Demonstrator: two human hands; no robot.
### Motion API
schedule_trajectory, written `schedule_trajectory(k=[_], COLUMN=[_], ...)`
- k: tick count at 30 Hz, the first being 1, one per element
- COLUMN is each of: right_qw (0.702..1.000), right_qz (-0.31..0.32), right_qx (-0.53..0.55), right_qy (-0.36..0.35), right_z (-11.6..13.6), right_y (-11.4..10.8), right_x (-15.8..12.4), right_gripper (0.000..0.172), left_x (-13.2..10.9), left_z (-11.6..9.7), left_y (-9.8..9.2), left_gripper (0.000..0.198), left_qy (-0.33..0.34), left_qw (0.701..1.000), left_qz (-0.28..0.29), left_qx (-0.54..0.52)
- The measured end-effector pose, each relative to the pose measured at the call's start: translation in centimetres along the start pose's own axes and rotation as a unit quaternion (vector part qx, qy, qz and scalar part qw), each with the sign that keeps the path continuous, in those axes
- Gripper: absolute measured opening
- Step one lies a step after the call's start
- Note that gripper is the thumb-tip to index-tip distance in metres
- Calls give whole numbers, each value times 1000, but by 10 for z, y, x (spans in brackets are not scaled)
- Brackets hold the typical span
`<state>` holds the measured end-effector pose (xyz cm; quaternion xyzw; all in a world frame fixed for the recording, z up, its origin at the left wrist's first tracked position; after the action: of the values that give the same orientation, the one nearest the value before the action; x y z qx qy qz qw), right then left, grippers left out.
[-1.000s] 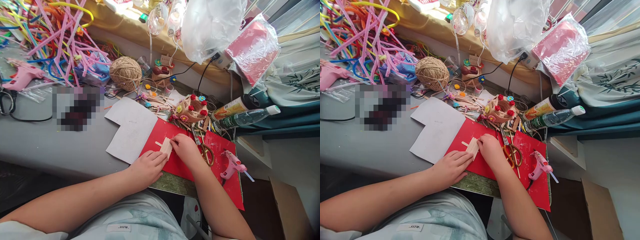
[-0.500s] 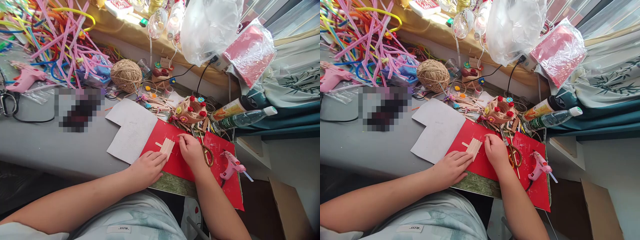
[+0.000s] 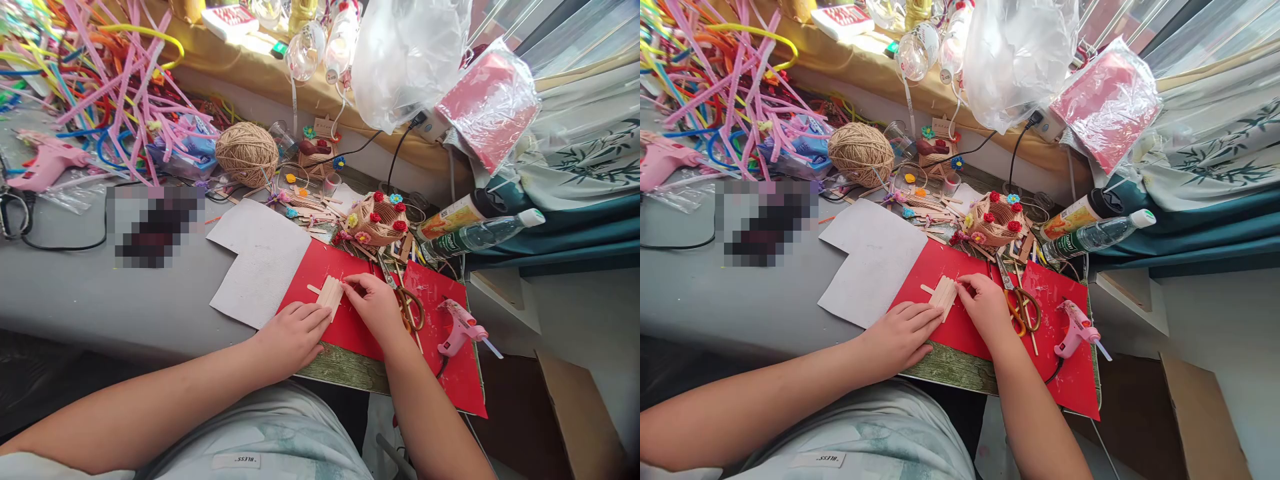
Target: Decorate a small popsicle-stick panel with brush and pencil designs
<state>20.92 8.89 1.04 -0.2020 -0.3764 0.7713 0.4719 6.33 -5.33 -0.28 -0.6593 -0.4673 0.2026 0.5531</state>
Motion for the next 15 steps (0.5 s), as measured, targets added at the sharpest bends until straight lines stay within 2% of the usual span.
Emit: schedule_trajectory(k=[4,7,15], right_qw=[996,994,995], right_qz=[33,46,55], right_qx=[-75,-100,-82], right_qy=[-41,-24,25], right_z=[16,16,6], right_y=[5,8,9], right_x=[7,12,22], right_gripper=[14,14,9], left_x=[0,0,0], left_z=[0,0,0], left_y=[0,1,2], left_gripper=[51,52,51], left_qy=[-3,-7,-3], left_qw=[1000,1000,1000], left_qz=[2,2,5], left_qx=[1,-1,-1])
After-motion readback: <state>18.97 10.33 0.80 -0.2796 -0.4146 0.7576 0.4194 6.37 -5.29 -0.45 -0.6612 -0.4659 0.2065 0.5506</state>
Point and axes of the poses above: each hand's wrist, its own x-axis towards the middle knuckle, its own y-axis out of the palm, z = x × y, the point moved 6 cm from there along x, towards the middle knuckle, and after that the axes turned 1 degree about -z, right-handed, at the moved point
